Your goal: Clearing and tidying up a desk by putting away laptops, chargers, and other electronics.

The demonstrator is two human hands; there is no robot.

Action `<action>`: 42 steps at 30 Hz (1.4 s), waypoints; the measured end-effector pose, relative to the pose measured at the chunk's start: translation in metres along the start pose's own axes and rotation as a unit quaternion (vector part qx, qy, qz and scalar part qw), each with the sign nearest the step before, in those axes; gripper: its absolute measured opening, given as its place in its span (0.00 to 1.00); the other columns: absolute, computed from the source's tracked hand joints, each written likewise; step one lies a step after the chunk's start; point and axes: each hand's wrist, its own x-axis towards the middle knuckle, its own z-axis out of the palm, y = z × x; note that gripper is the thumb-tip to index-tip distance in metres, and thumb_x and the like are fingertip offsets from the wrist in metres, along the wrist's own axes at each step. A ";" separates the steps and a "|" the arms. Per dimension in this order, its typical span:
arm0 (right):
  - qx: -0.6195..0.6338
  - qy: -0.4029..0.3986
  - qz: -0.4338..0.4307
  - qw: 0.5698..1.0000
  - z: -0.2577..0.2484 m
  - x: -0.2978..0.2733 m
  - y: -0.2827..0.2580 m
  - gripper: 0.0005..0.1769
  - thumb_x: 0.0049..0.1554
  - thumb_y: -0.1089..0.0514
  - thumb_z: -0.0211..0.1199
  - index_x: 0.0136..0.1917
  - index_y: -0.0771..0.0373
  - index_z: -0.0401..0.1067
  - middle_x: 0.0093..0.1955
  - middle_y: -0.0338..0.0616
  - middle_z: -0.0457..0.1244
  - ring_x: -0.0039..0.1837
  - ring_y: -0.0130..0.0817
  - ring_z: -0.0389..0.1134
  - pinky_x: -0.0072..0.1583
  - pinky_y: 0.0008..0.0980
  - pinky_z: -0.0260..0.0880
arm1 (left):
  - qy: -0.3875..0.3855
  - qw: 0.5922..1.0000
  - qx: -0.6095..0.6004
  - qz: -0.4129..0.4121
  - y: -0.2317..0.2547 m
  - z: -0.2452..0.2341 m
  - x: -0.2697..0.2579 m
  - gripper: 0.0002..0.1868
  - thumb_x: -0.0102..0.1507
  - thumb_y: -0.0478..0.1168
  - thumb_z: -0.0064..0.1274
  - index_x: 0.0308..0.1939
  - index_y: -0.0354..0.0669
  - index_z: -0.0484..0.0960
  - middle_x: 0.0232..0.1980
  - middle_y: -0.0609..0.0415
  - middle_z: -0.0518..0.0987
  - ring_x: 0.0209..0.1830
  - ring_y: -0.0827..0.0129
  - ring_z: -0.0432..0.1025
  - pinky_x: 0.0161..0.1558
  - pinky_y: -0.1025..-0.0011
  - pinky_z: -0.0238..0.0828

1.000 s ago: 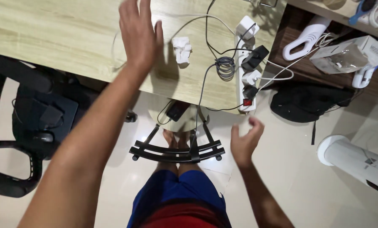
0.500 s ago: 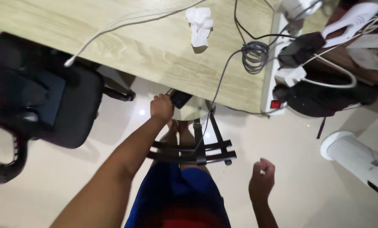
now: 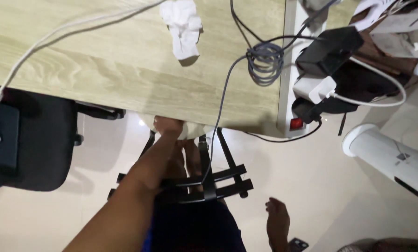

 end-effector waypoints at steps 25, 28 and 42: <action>0.384 -0.372 0.111 0.838 0.197 -0.065 -0.292 0.15 0.65 0.46 0.57 0.52 0.59 0.72 0.48 0.39 0.68 0.47 0.33 0.67 0.50 0.37 0.67 | -0.270 0.846 -0.449 0.096 -0.042 -0.244 -0.194 0.20 0.63 0.33 0.51 0.60 0.34 0.70 0.30 0.53 0.80 0.23 0.73 0.74 0.25 0.75 0.72; 0.428 -0.334 0.141 0.828 0.209 -0.039 -0.283 0.12 0.64 0.47 0.58 0.51 0.57 0.72 0.46 0.41 0.68 0.45 0.35 0.67 0.45 0.37 0.66 | -0.192 0.878 -0.430 0.087 -0.044 -0.241 -0.209 0.18 0.61 0.33 0.51 0.56 0.36 0.73 0.28 0.51 0.79 0.25 0.71 0.74 0.29 0.72 0.71; 0.368 -0.419 0.071 0.827 0.118 -0.138 -0.314 0.15 0.65 0.46 0.56 0.54 0.57 0.71 0.45 0.37 0.67 0.45 0.27 0.65 0.44 0.30 0.61 | -0.137 0.961 -0.208 0.122 -0.065 -0.237 -0.170 0.13 0.66 0.43 0.56 0.40 0.34 0.83 0.32 0.38 0.81 0.33 0.48 0.78 0.40 0.58 0.73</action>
